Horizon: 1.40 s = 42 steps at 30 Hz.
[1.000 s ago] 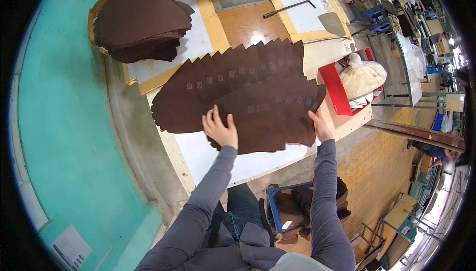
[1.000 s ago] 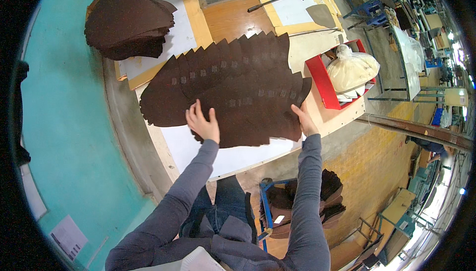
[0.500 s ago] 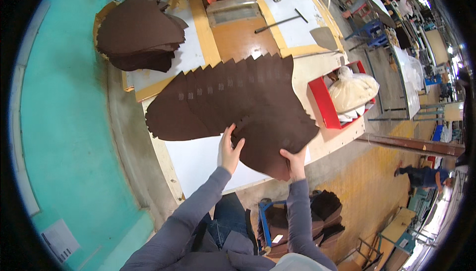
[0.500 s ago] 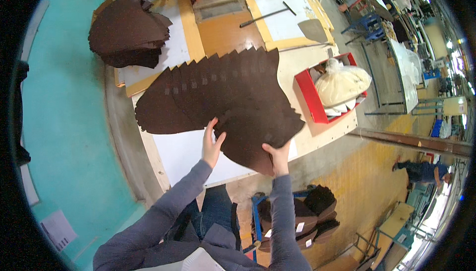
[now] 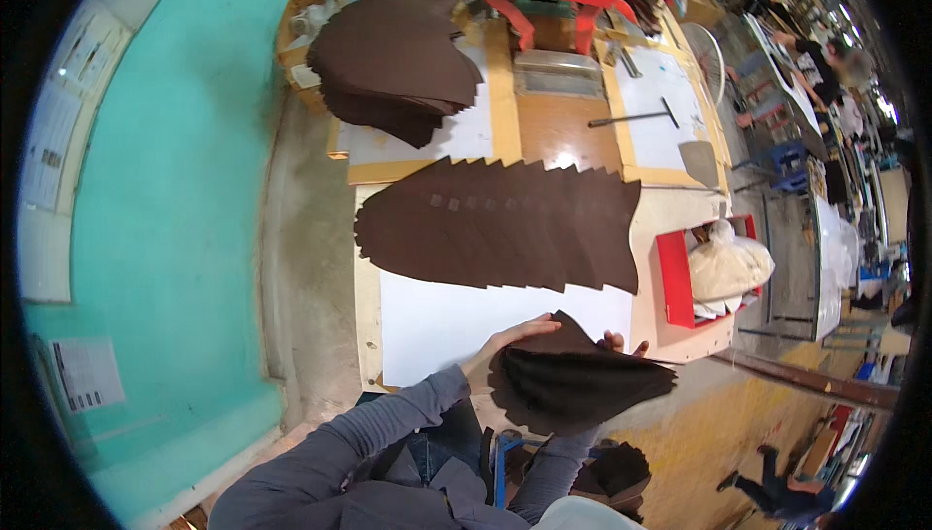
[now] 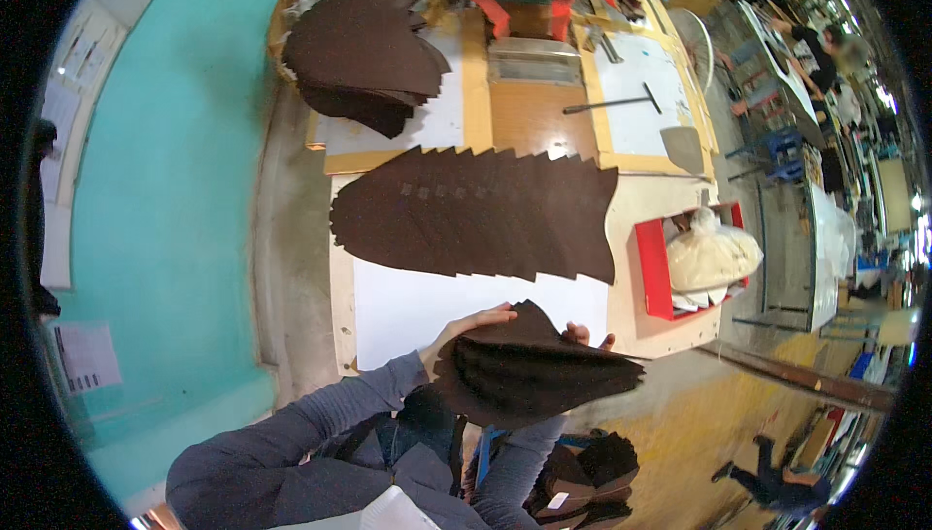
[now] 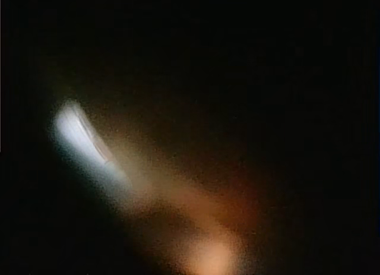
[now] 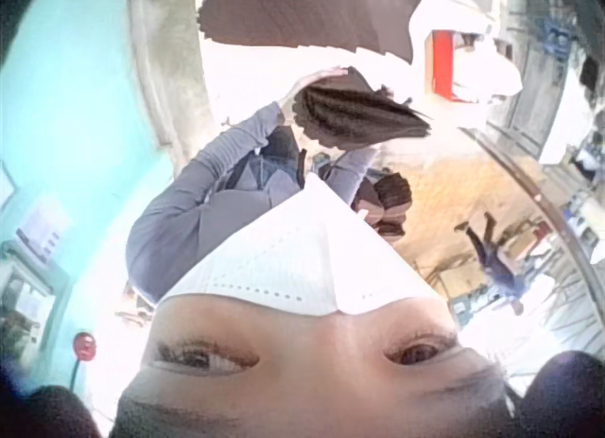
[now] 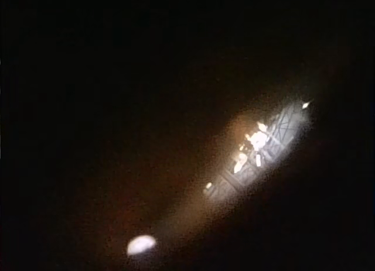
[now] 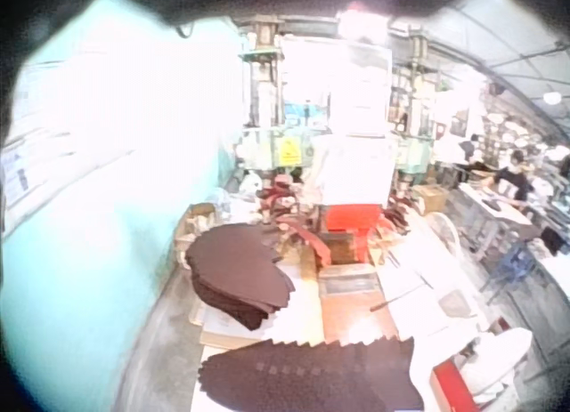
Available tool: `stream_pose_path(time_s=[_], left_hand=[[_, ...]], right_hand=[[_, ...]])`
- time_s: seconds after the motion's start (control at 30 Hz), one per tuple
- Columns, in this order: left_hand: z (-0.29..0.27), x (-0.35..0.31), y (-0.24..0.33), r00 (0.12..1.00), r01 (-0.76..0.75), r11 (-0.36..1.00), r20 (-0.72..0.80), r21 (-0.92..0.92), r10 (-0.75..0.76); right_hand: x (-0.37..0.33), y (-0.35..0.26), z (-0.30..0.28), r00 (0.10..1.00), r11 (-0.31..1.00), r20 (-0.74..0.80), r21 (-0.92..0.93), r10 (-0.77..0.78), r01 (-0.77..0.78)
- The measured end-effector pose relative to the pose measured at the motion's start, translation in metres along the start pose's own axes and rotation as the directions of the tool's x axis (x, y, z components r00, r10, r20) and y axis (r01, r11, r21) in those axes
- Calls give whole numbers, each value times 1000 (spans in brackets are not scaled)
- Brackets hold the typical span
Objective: The person stacks brown leather pieces on a workbench, then walks to a nearby table to pick up a white sheet and a plastic bag. They return to the workbench, pick up the leather stack, and secure it with a yellow rubber band.
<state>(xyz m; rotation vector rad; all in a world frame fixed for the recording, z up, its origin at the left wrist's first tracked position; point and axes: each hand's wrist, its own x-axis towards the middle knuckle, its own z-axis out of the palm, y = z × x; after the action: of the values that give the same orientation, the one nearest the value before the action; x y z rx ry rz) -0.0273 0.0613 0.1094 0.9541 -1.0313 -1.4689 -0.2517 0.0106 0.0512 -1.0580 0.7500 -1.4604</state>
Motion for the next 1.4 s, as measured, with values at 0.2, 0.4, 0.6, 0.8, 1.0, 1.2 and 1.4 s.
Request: stream_pose_path(time_s=[0.2, 0.4, 0.6, 0.8, 1.0, 1.2, 1.4], left_hand=[[-41, 17, 47, 893, -185, 973, -390, 140, 226], [-139, 100, 164, 559, -502, 862, -786, -69, 263], [-327, 109, 163, 585, -390, 858, -809, -333, -47], [-271, 56, 111, 515, -269, 963, -849, -30, 118], [-263, -1, -45, 522, 442, 759, -825, 478, 216], [-235, 8, -54, 443, 819, 272, -858, 505, 259], [-260, -4, -66, 385, 716, 418, -816, 559, 431]], right_hand=[[55, -26, 115, 995, 949, -61, 311, 72, -50], [89, -53, 128, 902, 868, 105, -336, 420, -365], [88, -14, 79, 785, 698, -1, -458, 619, -551], [134, 60, 5, 924, 678, -180, -634, 336, -371], [199, 110, -45, 914, 373, -342, -837, 217, -402], [220, 104, -25, 869, 228, -344, -869, 357, -438], [221, 111, -23, 890, 412, -306, -802, 339, -433]])
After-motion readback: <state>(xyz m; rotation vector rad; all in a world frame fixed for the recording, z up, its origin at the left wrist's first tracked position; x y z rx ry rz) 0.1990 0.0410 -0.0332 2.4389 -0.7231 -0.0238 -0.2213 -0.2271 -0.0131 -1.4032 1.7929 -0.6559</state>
